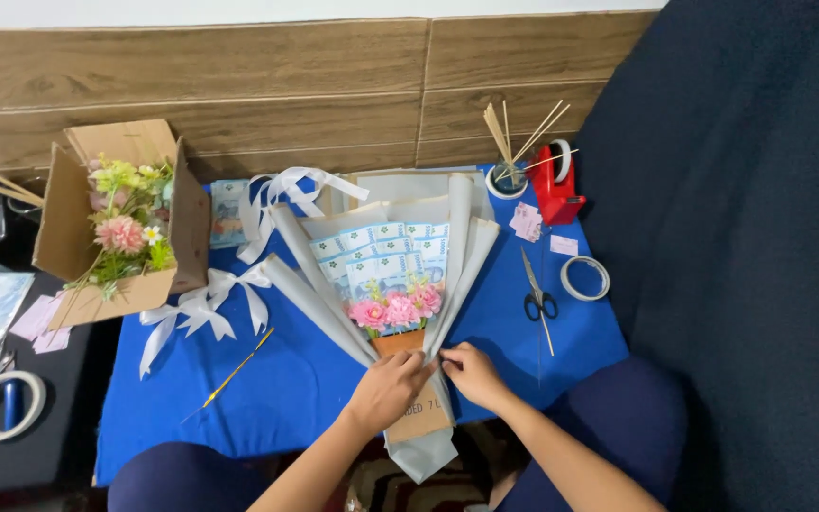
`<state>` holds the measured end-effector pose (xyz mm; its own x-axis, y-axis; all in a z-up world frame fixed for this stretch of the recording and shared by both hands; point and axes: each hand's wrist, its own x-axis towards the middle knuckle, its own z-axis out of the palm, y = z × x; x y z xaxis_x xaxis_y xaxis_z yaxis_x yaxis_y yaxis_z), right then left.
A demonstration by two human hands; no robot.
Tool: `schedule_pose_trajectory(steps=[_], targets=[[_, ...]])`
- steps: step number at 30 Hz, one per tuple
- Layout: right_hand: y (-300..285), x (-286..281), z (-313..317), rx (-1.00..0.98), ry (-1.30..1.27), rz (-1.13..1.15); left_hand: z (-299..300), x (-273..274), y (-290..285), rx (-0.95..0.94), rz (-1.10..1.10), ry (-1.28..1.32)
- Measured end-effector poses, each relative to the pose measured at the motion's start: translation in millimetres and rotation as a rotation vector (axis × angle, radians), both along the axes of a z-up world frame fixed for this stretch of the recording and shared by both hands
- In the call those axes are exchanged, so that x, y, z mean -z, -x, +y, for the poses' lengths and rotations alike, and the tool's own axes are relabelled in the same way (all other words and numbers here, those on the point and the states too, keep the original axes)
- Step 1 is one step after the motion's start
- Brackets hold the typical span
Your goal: The person is wrapping a bouquet consisting of banknotes and flowers using decorative paper and adhesive tape.
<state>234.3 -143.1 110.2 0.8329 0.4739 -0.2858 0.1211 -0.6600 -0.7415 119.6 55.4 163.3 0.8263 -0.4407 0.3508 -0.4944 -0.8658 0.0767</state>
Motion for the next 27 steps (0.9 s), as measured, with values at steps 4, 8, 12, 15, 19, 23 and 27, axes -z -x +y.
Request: schedule_pose_trajectory(steps=[4,8,12,15,19,23,27], targets=[[-51,-41,-17,-0.282,0.269,0.042,1,-2,-1,0.019,0.022,-0.059],[-125,-102,-40,-0.296,0.445,-0.099,-1,-1,-1,0.019,0.092,-0.115],[-246,-71,-84,-0.059,0.459,-0.326,-3,-2,-1,0.017,0.071,-0.054],[-307,-54,-109,0.279,0.513,-0.421,-5,-3,-1,0.013,0.132,-0.117],[-359,-24,-118,0.367,0.308,-0.525,-5,-1,-5,0.021,0.080,-0.016],[-387,-11,-114,0.381,0.318,-0.388,-6,19,-9,0.002,0.010,0.031],[-381,-43,-102,0.470,0.247,-0.168,-12,11,-12,-0.053,-0.062,0.056]])
